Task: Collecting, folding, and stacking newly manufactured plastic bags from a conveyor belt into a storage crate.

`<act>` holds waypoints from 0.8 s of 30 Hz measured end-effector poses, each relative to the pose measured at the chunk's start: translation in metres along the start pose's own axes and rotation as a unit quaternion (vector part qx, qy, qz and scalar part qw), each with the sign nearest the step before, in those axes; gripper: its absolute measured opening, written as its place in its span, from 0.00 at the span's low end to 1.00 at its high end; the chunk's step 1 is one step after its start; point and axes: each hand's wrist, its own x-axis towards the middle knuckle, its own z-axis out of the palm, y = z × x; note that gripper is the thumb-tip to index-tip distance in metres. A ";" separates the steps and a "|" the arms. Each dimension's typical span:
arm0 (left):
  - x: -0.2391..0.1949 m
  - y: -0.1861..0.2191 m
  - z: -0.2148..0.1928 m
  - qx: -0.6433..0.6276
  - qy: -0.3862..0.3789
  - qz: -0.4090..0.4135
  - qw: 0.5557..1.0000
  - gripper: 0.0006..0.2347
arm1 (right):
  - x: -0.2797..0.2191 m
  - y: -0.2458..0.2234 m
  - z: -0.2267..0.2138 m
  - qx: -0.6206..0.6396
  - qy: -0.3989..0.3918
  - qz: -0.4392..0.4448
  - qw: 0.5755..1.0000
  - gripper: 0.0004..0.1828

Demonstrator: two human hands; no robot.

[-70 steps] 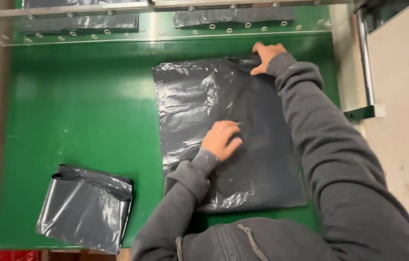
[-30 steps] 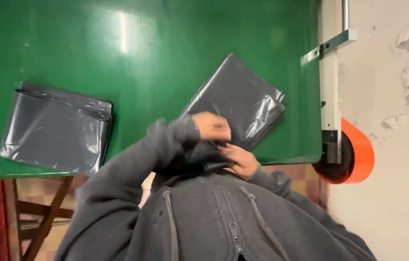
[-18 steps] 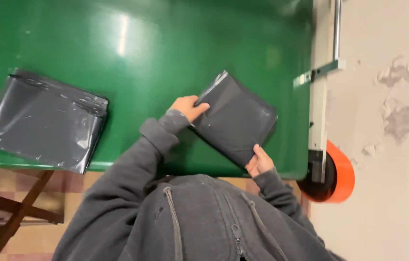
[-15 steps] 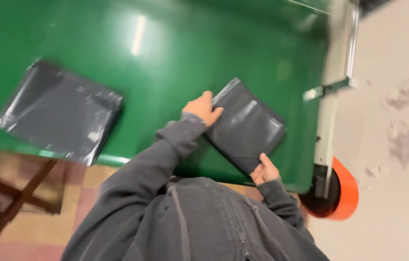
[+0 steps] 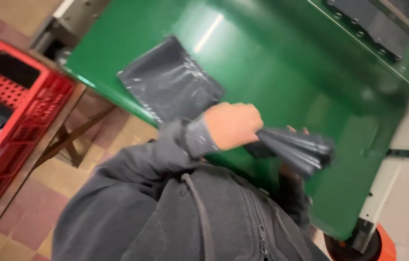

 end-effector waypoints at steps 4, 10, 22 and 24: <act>-0.049 -0.101 -0.129 0.145 -0.204 -0.286 0.925 0.21 | 0.035 -0.064 0.154 0.201 -0.020 0.117 0.972 0.28; -0.169 -0.234 -0.113 0.155 -0.175 -0.363 0.902 0.25 | 0.044 -0.069 0.269 -0.127 -0.126 0.183 0.967 0.29; -0.127 -0.238 -0.089 0.026 -0.154 -0.481 0.863 0.17 | 0.127 -0.131 0.251 -0.379 -0.197 -0.166 0.889 0.63; -0.119 -0.208 -0.137 -0.031 -0.124 -0.412 0.902 0.14 | 0.162 -0.141 0.269 -0.348 -0.269 -0.133 0.888 0.63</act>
